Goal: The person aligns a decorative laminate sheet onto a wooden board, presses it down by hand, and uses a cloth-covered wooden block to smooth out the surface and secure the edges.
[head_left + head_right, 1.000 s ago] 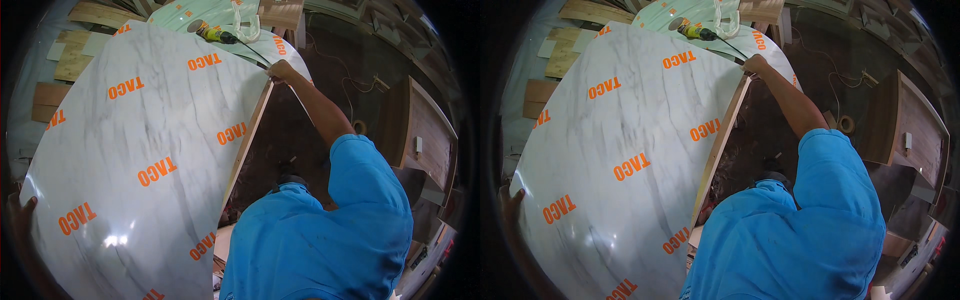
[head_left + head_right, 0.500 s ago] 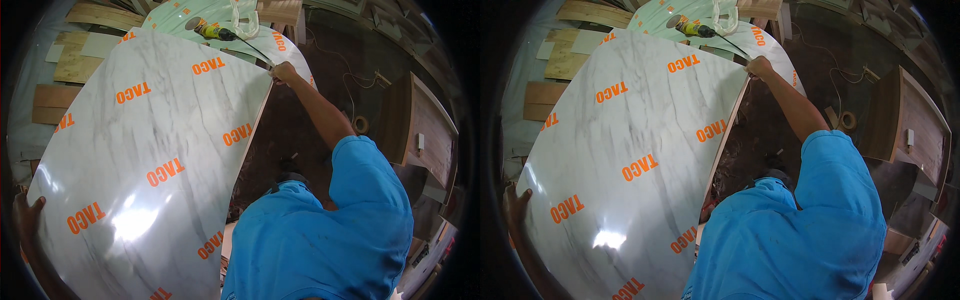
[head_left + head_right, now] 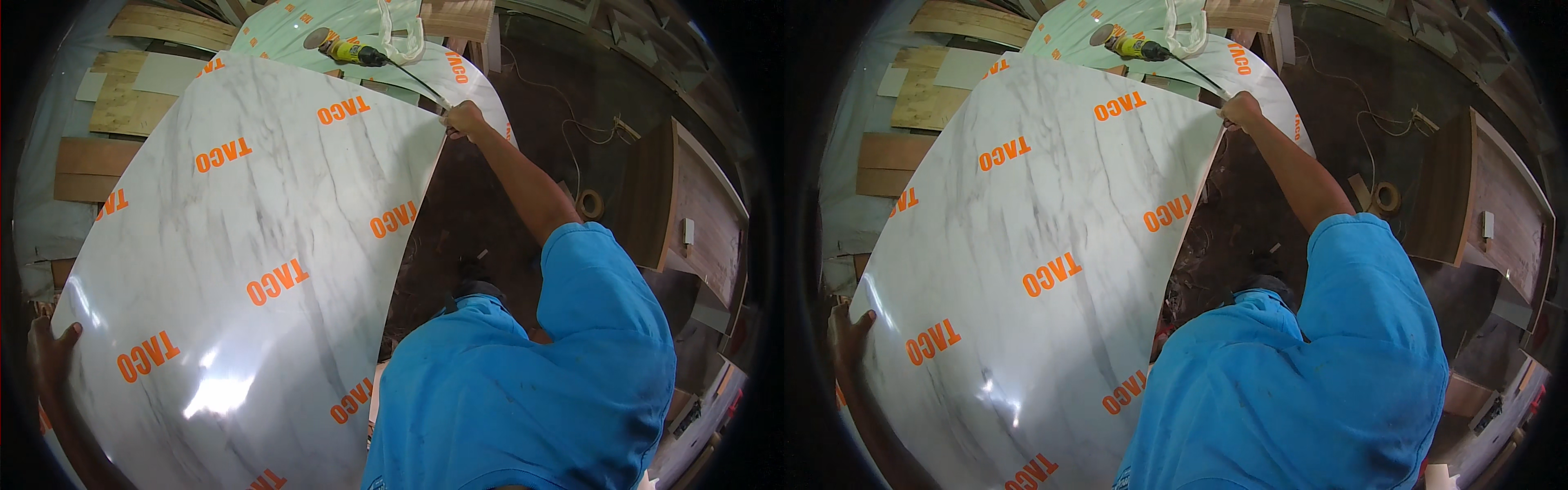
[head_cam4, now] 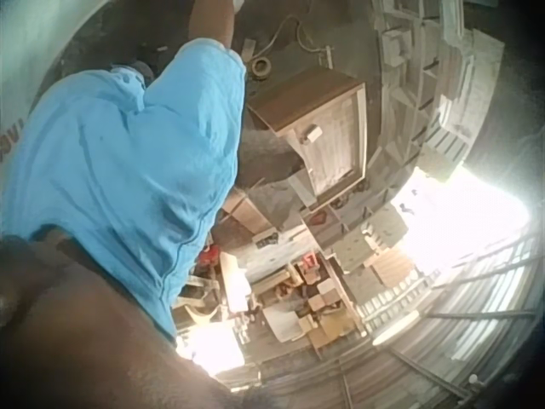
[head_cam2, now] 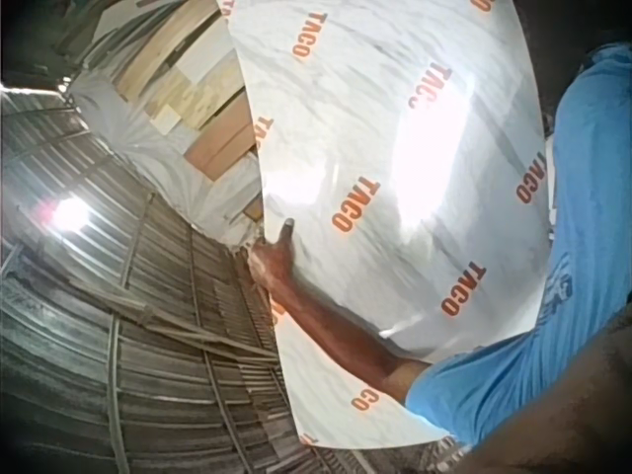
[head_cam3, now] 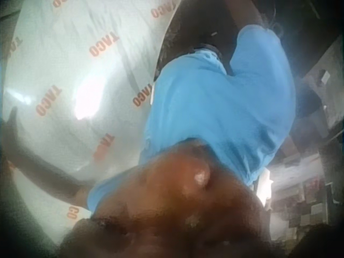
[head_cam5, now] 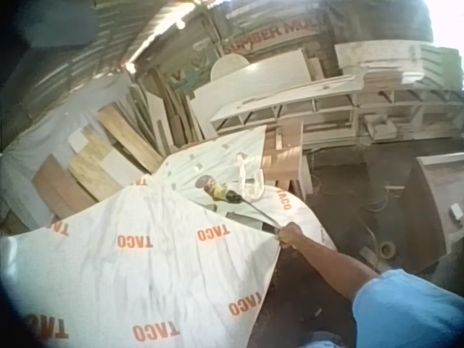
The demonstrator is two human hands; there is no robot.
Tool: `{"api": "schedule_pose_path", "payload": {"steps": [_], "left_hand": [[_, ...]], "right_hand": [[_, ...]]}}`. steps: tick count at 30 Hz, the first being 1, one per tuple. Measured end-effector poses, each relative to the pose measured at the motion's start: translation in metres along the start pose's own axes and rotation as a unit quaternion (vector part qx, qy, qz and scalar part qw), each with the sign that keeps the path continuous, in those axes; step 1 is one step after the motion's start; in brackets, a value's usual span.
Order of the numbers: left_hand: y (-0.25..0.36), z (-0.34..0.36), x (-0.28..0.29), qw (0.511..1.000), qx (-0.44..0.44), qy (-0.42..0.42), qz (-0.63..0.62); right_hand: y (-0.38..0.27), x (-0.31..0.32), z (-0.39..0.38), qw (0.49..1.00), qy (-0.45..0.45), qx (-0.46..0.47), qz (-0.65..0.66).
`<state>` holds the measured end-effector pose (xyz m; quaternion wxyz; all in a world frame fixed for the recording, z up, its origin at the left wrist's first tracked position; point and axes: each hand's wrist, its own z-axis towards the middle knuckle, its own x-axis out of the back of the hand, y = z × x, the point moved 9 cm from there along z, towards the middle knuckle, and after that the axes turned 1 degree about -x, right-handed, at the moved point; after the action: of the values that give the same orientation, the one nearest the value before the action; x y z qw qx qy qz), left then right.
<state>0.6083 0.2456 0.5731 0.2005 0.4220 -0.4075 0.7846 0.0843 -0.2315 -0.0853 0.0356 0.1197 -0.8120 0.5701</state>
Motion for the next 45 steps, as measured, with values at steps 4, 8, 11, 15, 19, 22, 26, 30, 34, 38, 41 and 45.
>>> {"api": "schedule_pose_path", "payload": {"steps": [4, 8, 11, 15, 19, 22, 26, 30, 34, 38, 41, 45], "left_hand": [[0.001, 0.002, -0.012, 0.999, -0.008, -0.028, -0.041], [-0.013, 0.004, -0.019, 0.998, 0.004, -0.025, -0.064], [-0.017, 0.007, -0.021, 0.999, -0.006, -0.022, -0.045], [-0.018, 0.011, -0.018, 0.999, -0.010, -0.013, -0.037], [-0.009, 0.008, -0.020, 0.998, -0.009, -0.028, -0.047], [-0.013, 0.011, -0.025, 0.997, -0.010, -0.034, -0.074], [-0.033, 0.013, -0.033, 0.996, -0.017, -0.032, -0.084], [0.008, 0.011, -0.019, 0.999, -0.010, -0.038, -0.011], [0.007, 0.005, -0.017, 0.997, 0.014, -0.068, -0.045], [-0.020, 0.009, -0.031, 0.996, 0.017, -0.049, -0.078], [-0.029, 0.013, -0.034, 0.997, -0.001, -0.030, -0.073], [-0.003, 0.010, -0.028, 0.997, 0.013, -0.070, -0.029]], "right_hand": [[0.000, 0.000, -0.007, 1.000, 0.005, -0.009, 0.005], [-0.004, 0.003, -0.012, 1.000, 0.006, -0.010, -0.006], [-0.006, 0.004, -0.018, 1.000, 0.022, -0.007, -0.006], [-0.010, 0.009, -0.016, 1.000, 0.022, 0.010, 0.000], [-0.017, 0.011, -0.016, 0.999, 0.024, 0.014, -0.037], [-0.019, 0.011, -0.015, 0.999, 0.010, 0.015, -0.046], [-0.028, 0.005, -0.019, 0.998, -0.010, 0.027, -0.057], [-0.030, 0.018, -0.018, 0.998, -0.004, 0.024, -0.061], [-0.033, 0.008, -0.017, 0.995, -0.036, 0.021, -0.089], [-0.035, 0.007, -0.019, 0.994, -0.050, 0.028, -0.088], [-0.038, 0.008, -0.020, 0.993, -0.034, 0.047, -0.104], [-0.038, 0.011, -0.017, 0.991, -0.032, 0.047, -0.123]]}}
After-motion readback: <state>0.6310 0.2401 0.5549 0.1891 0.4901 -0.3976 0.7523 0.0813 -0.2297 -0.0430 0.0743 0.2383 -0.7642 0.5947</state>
